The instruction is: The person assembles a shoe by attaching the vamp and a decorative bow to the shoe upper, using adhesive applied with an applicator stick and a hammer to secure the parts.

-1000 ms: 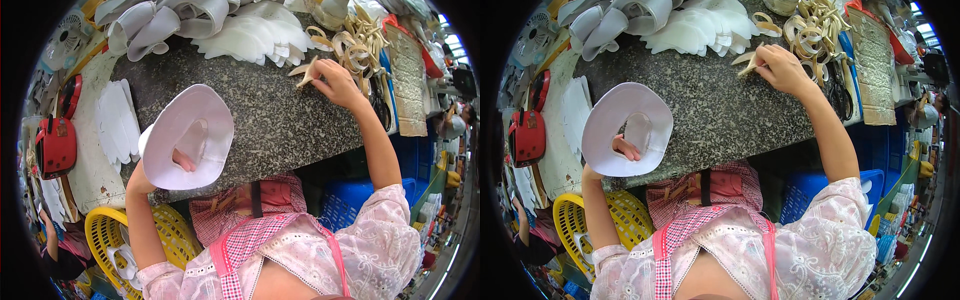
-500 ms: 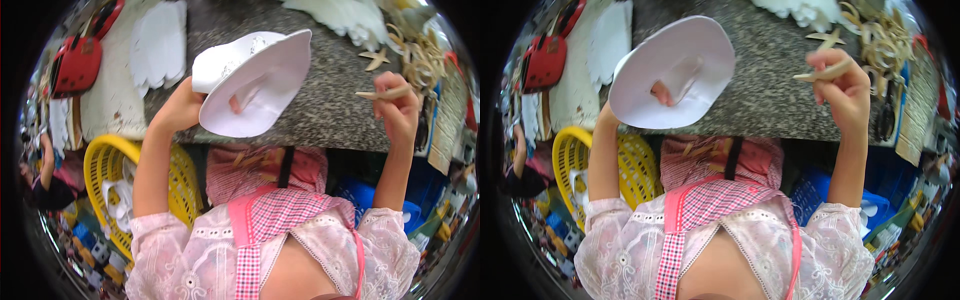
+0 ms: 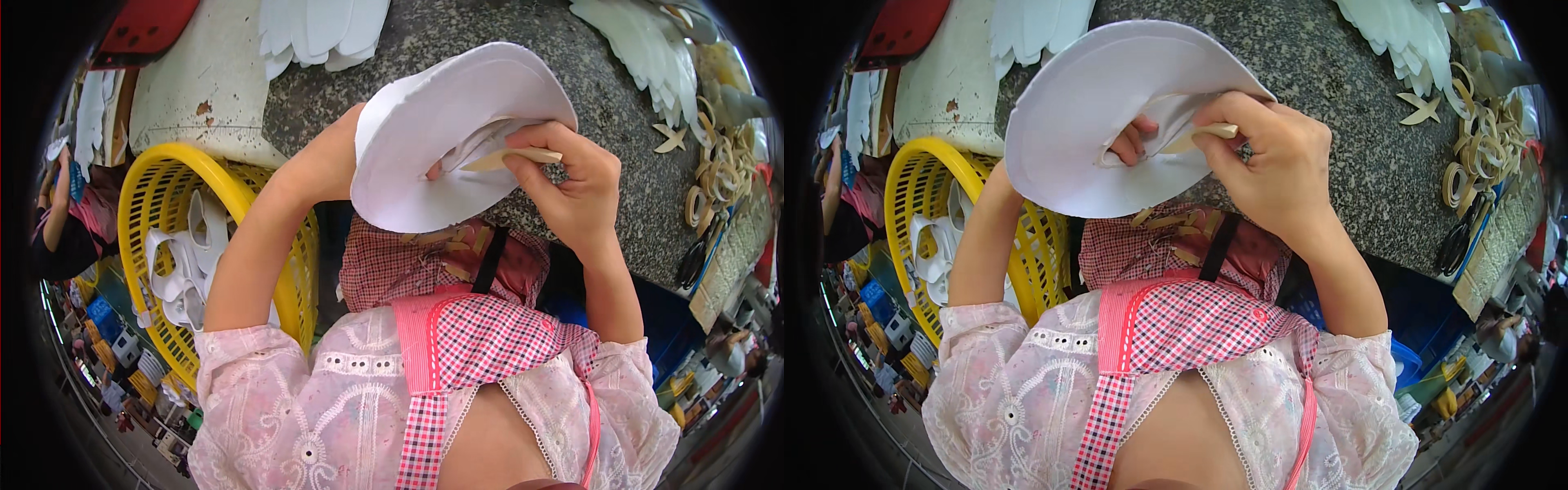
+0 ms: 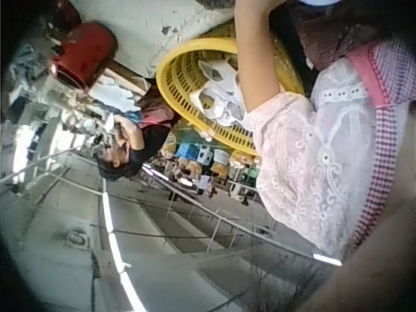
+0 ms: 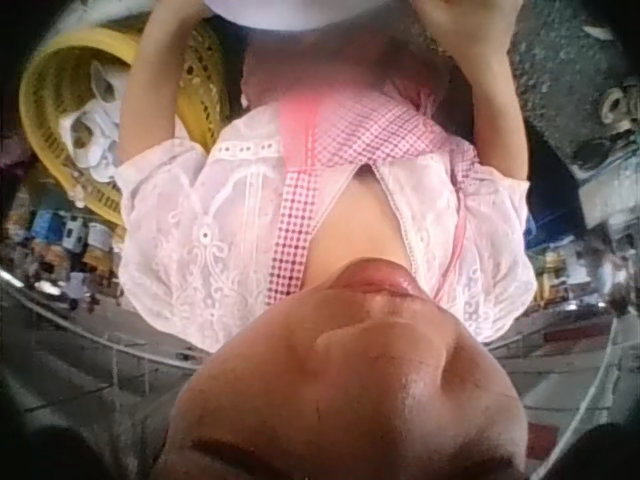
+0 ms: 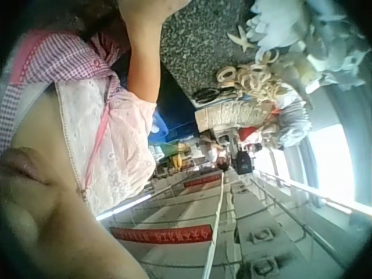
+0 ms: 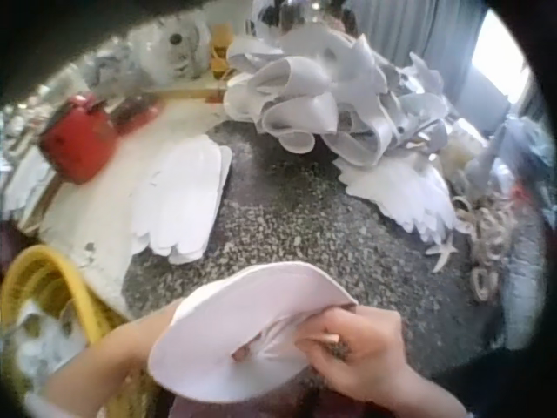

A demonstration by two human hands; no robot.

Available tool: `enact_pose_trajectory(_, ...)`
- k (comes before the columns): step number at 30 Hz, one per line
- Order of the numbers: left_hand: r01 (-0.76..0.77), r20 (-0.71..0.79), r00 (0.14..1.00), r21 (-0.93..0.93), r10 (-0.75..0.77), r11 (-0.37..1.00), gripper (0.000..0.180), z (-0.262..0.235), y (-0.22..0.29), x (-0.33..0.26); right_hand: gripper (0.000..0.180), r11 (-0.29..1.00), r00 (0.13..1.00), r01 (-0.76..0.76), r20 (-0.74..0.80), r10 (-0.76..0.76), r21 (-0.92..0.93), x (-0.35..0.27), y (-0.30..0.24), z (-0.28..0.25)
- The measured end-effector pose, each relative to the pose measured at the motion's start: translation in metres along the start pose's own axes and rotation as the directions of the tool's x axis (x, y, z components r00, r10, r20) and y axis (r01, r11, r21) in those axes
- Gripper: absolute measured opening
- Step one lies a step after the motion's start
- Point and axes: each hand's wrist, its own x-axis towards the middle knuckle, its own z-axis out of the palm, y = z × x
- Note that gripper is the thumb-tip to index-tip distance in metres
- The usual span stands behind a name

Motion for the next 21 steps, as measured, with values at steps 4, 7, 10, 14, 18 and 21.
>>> enact_pose_trajectory(4,0.067,-0.073,0.995,0.031,-0.064,0.997,0.027,0.006,0.012,0.0,0.012,0.995,1.0,-0.002,0.026,0.005,-0.104,0.001,-0.003,0.005)
enact_pose_trajectory(7,0.039,-0.086,0.996,0.146,-0.027,0.989,0.018,0.009,0.015,0.002,0.013,0.994,0.999,-0.036,0.024,0.038,-0.1,0.001,-0.003,0.006)
enact_pose_trajectory(10,0.021,-0.087,0.996,0.222,-0.001,0.975,0.013,0.01,0.021,0.006,0.014,0.989,0.998,-0.036,0.038,0.041,-0.141,0.001,-0.002,0.006)
enact_pose_trajectory(14,0.015,-0.091,0.996,0.213,0.004,0.977,0.012,0.011,0.025,0.008,0.014,0.971,0.985,-0.109,0.109,0.134,-0.212,0.003,-0.009,0.004)
enact_pose_trajectory(18,0.086,-0.13,0.989,0.146,-0.068,0.986,0.011,0.014,0.029,0.008,0.014,0.987,0.999,-0.033,0.009,0.035,-0.158,0.001,-0.001,0.009)
enact_pose_trajectory(21,0.033,-0.128,0.992,0.219,-0.004,0.975,0.01,0.015,0.029,0.008,0.014,0.982,1.0,-0.019,-0.004,0.018,-0.186,0.0,-0.001,0.011)
